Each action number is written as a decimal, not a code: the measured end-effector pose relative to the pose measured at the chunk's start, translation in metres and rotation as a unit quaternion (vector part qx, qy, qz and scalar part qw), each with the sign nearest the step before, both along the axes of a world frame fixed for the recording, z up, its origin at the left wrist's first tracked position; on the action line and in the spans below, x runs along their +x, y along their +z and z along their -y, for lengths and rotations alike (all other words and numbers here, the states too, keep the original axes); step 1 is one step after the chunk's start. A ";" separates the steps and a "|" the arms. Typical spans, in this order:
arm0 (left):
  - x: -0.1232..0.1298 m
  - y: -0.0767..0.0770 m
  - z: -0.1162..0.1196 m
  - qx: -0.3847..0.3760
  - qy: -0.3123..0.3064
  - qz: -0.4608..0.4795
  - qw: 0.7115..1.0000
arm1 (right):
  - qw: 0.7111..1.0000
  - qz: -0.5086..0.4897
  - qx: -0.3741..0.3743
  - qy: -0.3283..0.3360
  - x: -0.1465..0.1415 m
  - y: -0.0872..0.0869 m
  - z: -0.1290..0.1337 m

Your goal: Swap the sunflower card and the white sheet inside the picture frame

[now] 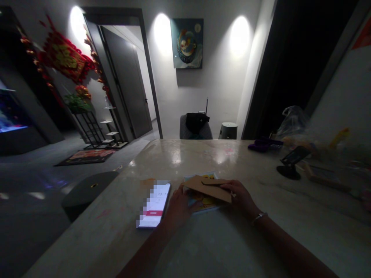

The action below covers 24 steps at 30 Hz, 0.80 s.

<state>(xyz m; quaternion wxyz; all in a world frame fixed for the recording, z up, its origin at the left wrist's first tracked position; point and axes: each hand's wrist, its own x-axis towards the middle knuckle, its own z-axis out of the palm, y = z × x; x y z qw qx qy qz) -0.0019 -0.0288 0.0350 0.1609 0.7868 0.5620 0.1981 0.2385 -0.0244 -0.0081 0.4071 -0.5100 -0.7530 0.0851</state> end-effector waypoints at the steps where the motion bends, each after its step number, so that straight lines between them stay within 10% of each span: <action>1: 0.002 0.002 -0.001 0.010 0.000 0.036 0.999 | 1.000 0.006 -0.003 0.008 -0.002 0.000 0.001; 9: 0.010 0.004 -0.003 -0.211 -0.063 0.389 0.894 | 0.998 0.048 0.012 0.028 -0.009 0.006 0.007; 19: 0.010 -0.003 -0.006 -0.260 0.065 0.538 0.799 | 0.989 0.053 -0.002 0.137 -0.014 0.007 0.012; 24: 0.005 -0.008 -0.013 -0.215 0.083 0.556 0.799 | 0.996 -0.010 -0.029 0.086 -0.010 0.014 0.014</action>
